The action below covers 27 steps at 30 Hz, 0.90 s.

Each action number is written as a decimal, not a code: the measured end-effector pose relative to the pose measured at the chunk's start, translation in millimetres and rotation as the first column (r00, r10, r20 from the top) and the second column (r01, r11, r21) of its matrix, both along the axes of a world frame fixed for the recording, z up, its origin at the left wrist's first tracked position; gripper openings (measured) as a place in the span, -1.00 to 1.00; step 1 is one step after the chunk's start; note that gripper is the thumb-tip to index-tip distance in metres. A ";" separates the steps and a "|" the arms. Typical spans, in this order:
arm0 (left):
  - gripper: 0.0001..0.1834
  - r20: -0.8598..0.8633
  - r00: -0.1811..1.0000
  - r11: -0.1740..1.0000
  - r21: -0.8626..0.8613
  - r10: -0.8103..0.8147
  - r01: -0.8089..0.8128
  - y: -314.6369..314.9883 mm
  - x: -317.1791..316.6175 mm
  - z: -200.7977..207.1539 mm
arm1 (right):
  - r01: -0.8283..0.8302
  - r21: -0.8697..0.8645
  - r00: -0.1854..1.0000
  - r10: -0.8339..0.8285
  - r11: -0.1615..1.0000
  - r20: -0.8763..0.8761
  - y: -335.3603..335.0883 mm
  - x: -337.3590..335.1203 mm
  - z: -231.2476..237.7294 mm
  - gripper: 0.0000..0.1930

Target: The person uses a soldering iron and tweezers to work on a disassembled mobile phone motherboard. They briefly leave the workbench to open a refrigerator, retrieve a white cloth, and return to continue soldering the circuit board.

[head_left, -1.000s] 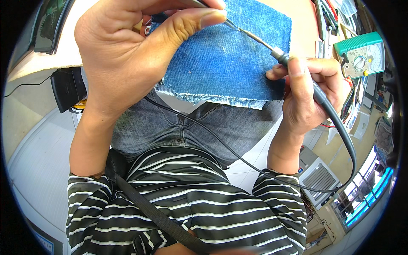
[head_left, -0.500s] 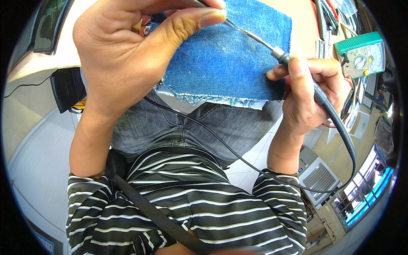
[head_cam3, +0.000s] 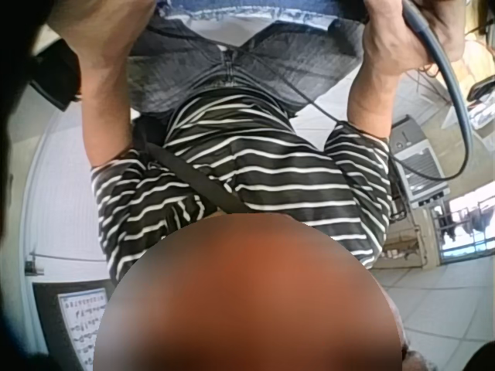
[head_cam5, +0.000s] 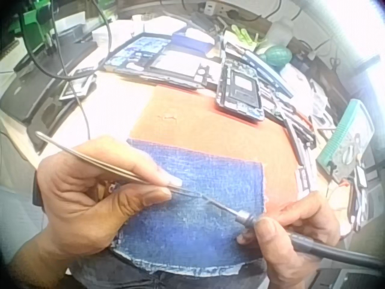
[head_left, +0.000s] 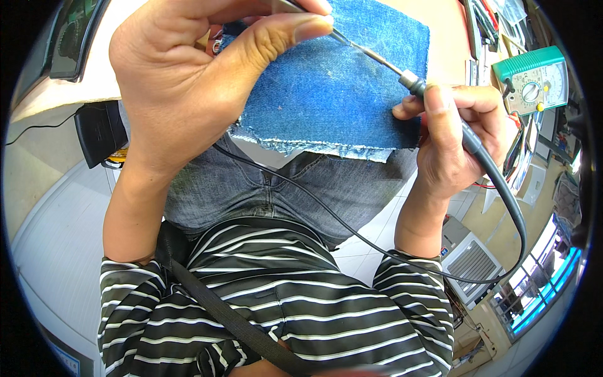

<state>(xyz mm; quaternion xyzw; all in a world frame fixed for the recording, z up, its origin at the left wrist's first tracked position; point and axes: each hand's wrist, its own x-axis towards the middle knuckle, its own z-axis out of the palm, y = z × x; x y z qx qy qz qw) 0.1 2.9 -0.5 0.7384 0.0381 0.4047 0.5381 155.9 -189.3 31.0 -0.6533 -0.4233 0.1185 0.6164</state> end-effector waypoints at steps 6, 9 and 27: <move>-0.82 0.002 1.000 0.999 -0.033 0.003 -0.003 -2.1 -0.1 0.0 | -0.014 0.010 1.000 0.014 1.000 -0.023 -0.1 0.3 0.3 -0.87; -0.82 0.009 1.000 0.999 -0.036 0.010 -0.010 -2.9 0.8 -1.4 | 0.004 -0.006 1.000 -0.004 1.000 0.008 0.6 -0.6 1.4 -0.89; -0.82 -0.046 0.999 0.999 -0.039 0.015 -0.017 -3.1 -5.6 -2.2 | -0.015 0.005 0.998 0.016 1.000 -0.057 -1.4 0.4 1.0 -0.84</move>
